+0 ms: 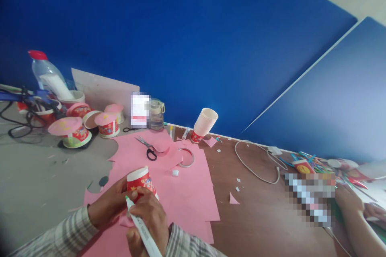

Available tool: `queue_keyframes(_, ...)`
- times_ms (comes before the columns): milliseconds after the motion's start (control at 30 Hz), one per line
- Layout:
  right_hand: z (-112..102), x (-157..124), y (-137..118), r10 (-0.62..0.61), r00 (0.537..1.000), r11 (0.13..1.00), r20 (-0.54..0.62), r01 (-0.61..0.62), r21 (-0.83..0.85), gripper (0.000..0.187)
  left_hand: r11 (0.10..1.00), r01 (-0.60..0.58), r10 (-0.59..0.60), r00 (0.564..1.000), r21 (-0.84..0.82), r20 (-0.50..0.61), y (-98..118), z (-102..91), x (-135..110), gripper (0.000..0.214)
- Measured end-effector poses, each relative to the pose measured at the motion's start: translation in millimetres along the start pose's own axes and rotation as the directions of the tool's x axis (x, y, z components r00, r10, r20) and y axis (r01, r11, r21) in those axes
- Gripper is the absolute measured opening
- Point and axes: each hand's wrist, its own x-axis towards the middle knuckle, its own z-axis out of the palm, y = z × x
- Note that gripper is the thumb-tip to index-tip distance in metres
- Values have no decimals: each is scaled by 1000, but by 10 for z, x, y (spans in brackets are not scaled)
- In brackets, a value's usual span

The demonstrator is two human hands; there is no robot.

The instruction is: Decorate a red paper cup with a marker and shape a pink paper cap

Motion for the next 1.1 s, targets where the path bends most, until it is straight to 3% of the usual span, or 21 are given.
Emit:
queue_keyframes(133, -56, 19, 38, 9, 1000, 999, -11, -9, -51, 25, 994, 3, -2, 1000, -107, 11, 47, -16, -8, 44)
queue_keyframes(333, 39, -49, 13, -20, 999, 996, -31, 17, -83, 31, 1000, -3, 6, 996, -31, 86, 44, 27, -36, 27)
queue_keyframes(500, 97, -120, 23, -115, 993, 990, -42, 111, -81, 30, 998, -32, 36, 996, -47, 77, 88, 32, -44, 37)
queue_keyframes(767, 118, -161, -15, -39, 999, 995, -36, 35, -96, 32, 1000, 19, -19, 999, 14, 42, 59, 26, -33, 43)
queue_keyframes(900, 111, -118, 38, -43, 997, 996, -70, 37, -86, 32, 999, -16, 15, 1000, 51, 24, 58, 22, -10, 32)
queue_keyframes(1100, -28, -19, 81, 31, 999, 991, -24, -34, -128, 24, 995, -11, 12, 1000, -102, 10, 85, 27, -10, 45)
